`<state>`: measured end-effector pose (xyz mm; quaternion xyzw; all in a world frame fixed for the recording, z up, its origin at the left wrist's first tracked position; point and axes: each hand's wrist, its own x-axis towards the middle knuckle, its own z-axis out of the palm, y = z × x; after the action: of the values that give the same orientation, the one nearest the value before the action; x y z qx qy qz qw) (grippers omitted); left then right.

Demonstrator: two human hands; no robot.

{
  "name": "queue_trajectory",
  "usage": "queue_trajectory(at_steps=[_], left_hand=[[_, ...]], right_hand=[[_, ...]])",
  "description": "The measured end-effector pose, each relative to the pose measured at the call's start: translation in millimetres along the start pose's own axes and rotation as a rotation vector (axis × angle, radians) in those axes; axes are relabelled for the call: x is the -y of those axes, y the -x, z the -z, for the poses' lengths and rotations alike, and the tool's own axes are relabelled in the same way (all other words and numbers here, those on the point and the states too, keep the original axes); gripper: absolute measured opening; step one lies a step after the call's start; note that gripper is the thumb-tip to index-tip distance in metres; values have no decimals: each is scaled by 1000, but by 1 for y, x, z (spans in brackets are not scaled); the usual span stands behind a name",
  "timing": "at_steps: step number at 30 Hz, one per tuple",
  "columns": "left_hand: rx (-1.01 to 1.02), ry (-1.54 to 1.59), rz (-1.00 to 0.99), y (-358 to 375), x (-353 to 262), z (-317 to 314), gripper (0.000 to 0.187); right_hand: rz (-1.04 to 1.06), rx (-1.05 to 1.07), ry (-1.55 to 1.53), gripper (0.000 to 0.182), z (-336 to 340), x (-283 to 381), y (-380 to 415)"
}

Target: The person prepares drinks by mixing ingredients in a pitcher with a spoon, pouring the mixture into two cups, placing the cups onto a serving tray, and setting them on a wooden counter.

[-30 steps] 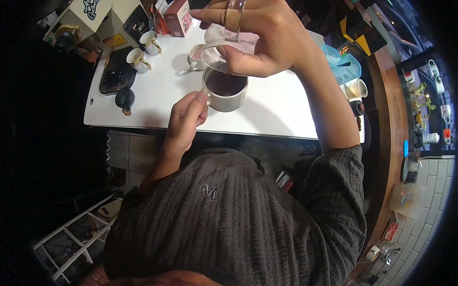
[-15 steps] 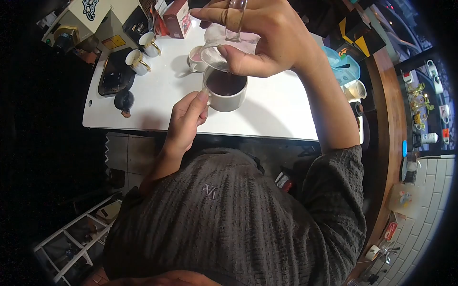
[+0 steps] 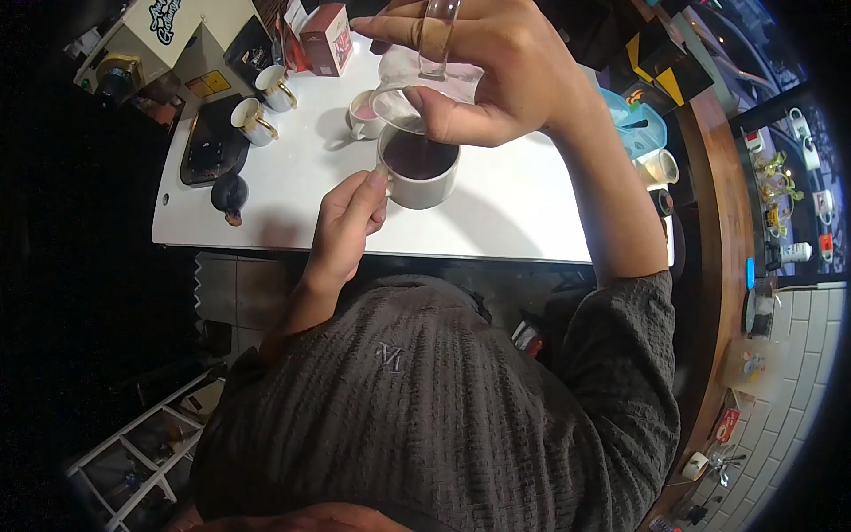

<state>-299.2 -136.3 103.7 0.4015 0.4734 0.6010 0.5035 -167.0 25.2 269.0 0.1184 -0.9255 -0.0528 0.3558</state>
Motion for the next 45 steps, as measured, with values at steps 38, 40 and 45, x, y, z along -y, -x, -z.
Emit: queue_trajectory(at_steps=[38,40,45], left_hand=[[42,55,7,8,-19,96,41],[78,39,-6,6,-13,109,36],[85,28,-1,4,-8,132,36]], right_hand=[[-42,-27,51,50,-62,21,-63],[-132,44,71,50,-66,24,-67],[-346,-20,-21,47,-93,21,-53]])
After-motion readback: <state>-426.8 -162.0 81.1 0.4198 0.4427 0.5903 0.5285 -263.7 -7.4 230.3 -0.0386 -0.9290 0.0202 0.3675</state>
